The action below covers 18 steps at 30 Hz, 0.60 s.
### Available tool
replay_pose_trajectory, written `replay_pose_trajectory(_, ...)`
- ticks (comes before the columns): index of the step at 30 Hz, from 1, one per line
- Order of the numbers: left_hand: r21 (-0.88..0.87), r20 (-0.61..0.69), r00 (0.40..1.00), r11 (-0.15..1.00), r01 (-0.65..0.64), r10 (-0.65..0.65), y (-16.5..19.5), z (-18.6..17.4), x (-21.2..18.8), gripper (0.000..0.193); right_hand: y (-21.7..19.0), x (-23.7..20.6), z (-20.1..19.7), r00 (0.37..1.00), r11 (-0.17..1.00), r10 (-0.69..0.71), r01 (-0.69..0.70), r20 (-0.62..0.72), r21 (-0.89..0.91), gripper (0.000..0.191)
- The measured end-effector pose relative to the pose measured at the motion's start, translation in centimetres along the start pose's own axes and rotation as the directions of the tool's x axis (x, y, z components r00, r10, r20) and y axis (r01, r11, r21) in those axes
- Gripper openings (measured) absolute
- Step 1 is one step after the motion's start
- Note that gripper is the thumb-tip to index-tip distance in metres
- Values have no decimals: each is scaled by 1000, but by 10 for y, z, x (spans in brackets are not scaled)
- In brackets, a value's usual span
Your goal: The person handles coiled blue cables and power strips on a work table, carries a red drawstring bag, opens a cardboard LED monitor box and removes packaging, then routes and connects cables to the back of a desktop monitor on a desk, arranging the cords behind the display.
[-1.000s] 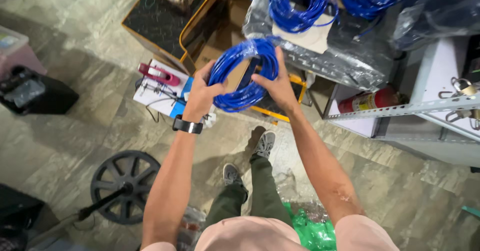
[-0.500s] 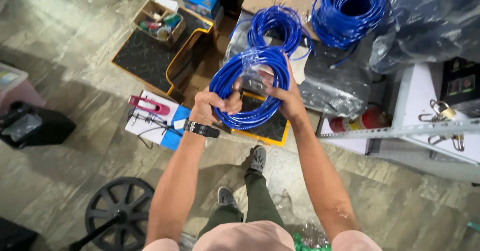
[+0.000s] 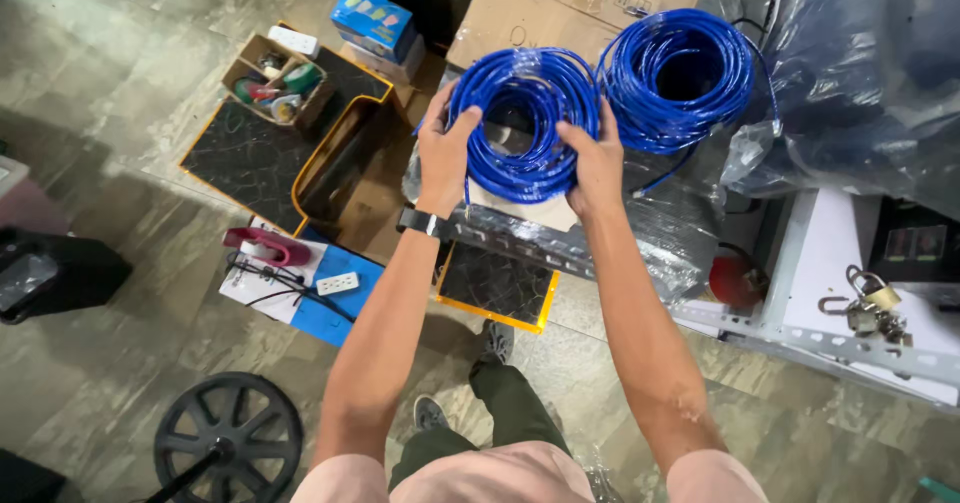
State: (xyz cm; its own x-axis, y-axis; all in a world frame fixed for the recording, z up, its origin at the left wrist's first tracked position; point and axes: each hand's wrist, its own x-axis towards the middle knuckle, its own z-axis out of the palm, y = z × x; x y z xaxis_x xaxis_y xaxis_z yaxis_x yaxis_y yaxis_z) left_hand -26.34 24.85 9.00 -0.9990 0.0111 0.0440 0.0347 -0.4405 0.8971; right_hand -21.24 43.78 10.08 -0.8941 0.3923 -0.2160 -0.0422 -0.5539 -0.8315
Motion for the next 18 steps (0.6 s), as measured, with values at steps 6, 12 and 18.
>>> replay_pose_trajectory(6, 809, 87, 982, 562, -169, 169, -61, -4, 38, 58, 43, 72, -21, 983, 488, -124, 178, 133, -855, 74)
replay_pose_trajectory(12, 831, 54, 991, 544, -114, 125, -81, -1, 30, 64, 65, 71, -29, 986, 450, -123, 156, 112, -879, 80)
replay_pose_trajectory(18, 895, 112, 960, 394, -210, 257, -77, -5, 31, 97, 56, 66, -16, 997, 387, -71, 20, -8, -922, 87)
